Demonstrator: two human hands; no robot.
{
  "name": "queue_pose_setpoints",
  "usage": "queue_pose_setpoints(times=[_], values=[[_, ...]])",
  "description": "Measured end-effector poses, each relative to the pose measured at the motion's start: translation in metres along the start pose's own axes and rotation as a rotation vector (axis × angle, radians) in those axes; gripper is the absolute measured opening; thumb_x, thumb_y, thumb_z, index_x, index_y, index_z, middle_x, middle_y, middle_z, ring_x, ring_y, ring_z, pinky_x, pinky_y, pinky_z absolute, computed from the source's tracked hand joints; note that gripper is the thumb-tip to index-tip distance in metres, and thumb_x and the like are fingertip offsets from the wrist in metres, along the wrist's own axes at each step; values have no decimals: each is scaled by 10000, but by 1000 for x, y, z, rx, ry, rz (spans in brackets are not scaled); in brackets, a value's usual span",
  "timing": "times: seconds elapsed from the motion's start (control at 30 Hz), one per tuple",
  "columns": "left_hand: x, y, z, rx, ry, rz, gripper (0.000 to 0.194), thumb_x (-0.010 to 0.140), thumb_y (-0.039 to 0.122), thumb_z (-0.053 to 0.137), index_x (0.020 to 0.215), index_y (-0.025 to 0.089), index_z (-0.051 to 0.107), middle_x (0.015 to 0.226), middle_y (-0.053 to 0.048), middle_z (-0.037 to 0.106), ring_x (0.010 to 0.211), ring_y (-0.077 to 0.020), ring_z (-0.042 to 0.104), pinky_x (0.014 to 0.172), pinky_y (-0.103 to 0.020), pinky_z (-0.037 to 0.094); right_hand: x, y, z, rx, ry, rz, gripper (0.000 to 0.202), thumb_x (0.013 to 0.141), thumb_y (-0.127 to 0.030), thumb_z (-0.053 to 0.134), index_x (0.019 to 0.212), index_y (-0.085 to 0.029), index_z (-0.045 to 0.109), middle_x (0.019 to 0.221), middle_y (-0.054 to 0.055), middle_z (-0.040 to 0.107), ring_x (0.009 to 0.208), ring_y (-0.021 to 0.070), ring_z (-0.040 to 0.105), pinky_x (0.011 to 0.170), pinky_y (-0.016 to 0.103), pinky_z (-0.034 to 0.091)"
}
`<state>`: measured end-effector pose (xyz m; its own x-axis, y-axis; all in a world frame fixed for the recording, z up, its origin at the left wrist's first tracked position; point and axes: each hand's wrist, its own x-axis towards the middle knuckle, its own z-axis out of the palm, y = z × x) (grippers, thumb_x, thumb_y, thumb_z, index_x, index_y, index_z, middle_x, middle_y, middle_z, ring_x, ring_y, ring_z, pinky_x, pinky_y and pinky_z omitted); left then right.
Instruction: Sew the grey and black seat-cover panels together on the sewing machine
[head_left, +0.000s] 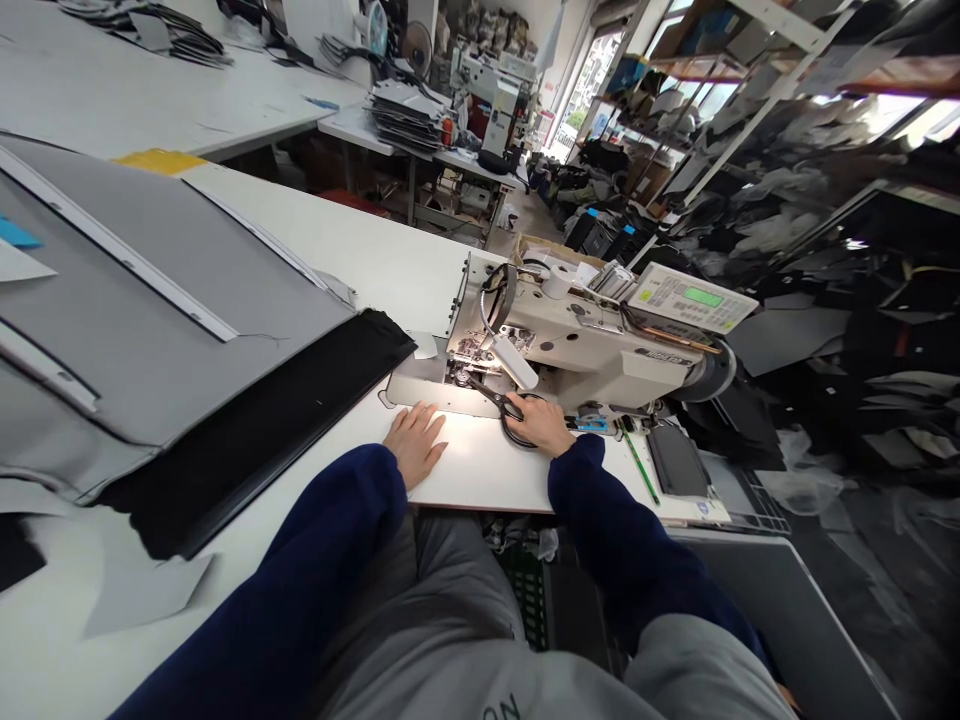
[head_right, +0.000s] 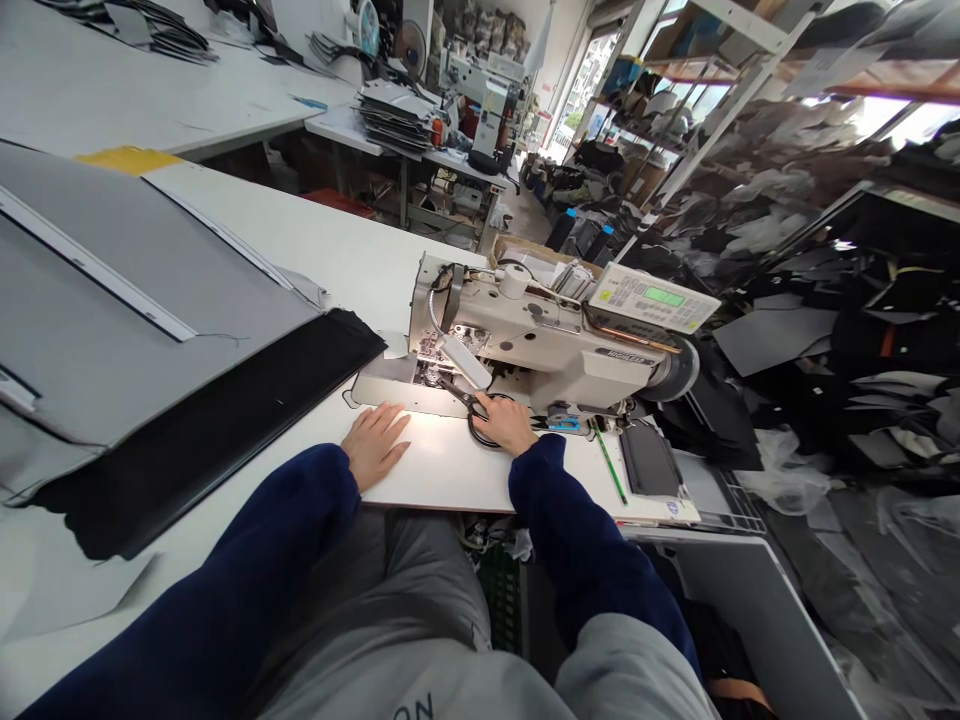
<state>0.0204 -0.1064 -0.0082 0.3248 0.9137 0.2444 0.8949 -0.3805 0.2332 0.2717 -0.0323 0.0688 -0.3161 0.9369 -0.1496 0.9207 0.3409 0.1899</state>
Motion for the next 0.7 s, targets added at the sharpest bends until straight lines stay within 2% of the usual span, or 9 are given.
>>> queue_pose_setpoints(times=[0.23, 0.43, 0.7], values=[[0, 1, 0, -5, 2, -10, 438, 915, 338, 416, 1280, 129, 536, 1413, -124, 456, 1323, -327, 359, 1062, -494, 308, -1, -5, -5, -19, -6, 5, 482, 890, -482, 437, 1337, -304, 423, 1044, 66, 664, 945, 250, 626, 771, 313, 420], [0, 1, 1, -6, 7, -11, 437, 915, 341, 418, 1280, 132, 537, 1406, -126, 462, 1317, -328, 367, 1059, -498, 313, 4, -19, -11, -36, 15, 22, 496, 889, -489, 439, 1314, -233, 448, 1012, 124, 663, 908, 285, 632, 744, 337, 423], [0, -1, 1, -10, 16, 3, 434, 918, 343, 414, 1275, 134, 543, 1403, -123, 466, 1319, -330, 366, 1052, -499, 320, 3, -6, -5, 3, 25, -40, 477, 891, -467, 439, 1340, -305, 436, 1023, 60, 674, 923, 237, 626, 743, 291, 406]])
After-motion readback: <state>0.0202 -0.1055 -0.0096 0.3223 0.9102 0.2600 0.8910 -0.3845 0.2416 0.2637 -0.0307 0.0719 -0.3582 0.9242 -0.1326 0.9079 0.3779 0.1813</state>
